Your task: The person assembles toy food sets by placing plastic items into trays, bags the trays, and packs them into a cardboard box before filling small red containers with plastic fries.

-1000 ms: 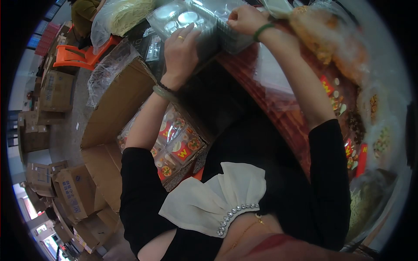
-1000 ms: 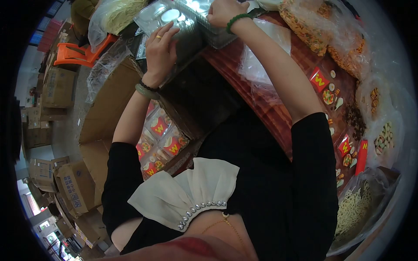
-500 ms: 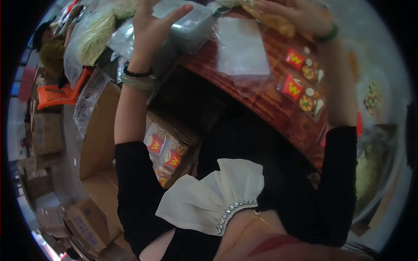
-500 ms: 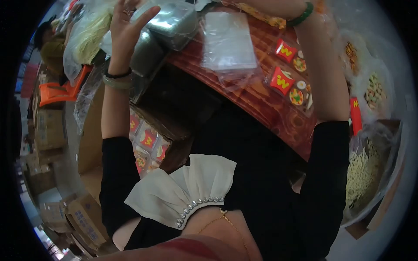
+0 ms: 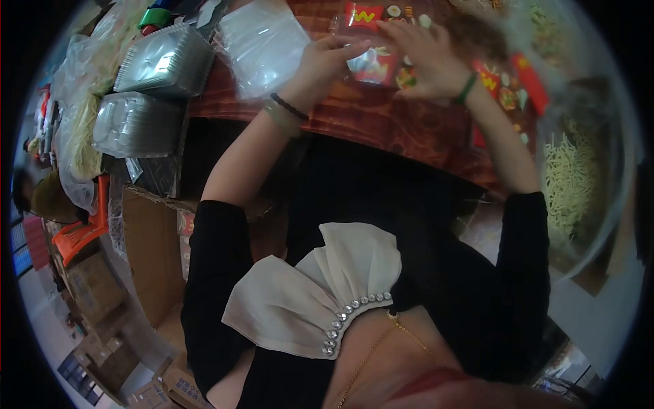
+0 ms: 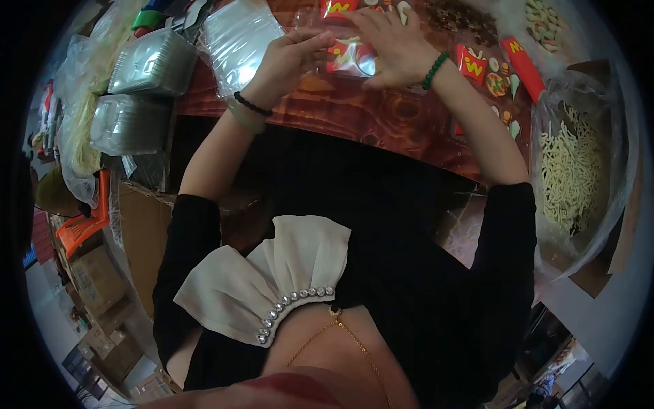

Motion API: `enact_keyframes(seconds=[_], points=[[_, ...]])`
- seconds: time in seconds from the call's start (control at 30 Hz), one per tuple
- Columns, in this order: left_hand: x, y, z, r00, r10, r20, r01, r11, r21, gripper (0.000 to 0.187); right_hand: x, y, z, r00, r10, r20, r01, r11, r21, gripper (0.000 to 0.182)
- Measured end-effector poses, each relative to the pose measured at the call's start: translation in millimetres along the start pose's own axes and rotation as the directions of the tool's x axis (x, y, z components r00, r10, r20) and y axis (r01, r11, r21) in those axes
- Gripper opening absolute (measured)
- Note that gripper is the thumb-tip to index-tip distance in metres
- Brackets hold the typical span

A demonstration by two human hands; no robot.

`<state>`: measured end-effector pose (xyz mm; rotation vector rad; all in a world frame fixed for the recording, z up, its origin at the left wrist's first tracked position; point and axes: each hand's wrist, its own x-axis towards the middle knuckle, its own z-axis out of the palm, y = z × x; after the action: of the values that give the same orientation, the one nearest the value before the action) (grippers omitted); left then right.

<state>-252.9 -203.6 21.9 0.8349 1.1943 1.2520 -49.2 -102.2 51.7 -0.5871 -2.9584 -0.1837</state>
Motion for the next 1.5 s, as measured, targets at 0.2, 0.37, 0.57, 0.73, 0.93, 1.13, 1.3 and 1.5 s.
enact_keyframes(seconds=[0.2,0.37,0.57,0.73,0.93,1.13,1.3,1.5], points=[[-44,-28,-62,0.790,0.612,0.041,-0.191,0.181,0.965,0.051,-24,27,44,1.000,-0.015,0.003,0.014,0.994,0.104,0.106],[-54,-58,-71,0.738,0.657,0.155,-0.260,0.066,0.963,0.035,-22,22,55,1.000,-0.018,-0.010,0.020,0.991,0.133,0.100],[-44,-54,-78,0.671,0.731,0.125,-0.324,0.137,0.936,0.012,-19,19,59,1.000,0.004,-0.019,-0.001,0.990,0.143,0.095],[-31,-52,-79,0.738,0.640,-0.214,-0.024,0.343,0.939,0.019,-20,14,55,1.000,-0.006,-0.005,0.006,0.995,0.102,0.094],[-38,-35,-69,0.808,0.584,-0.076,-0.103,0.269,0.958,0.027,-18,6,55,1.000,0.000,0.003,0.000,0.995,0.099,0.093],[-33,-30,-83,0.896,0.383,-0.225,-0.014,0.530,0.848,0.026,-30,10,54,1.000,-0.014,-0.017,0.018,0.979,0.205,0.094],[-34,-29,-84,0.908,0.406,-0.103,-0.037,0.323,0.946,0.023,-33,5,55,0.999,0.015,-0.036,-0.008,0.982,0.186,0.094],[-32,-19,-79,0.937,0.336,-0.098,-0.041,0.383,0.923,0.028,-43,14,49,1.000,-0.004,-0.022,0.006,0.994,0.108,0.093]])
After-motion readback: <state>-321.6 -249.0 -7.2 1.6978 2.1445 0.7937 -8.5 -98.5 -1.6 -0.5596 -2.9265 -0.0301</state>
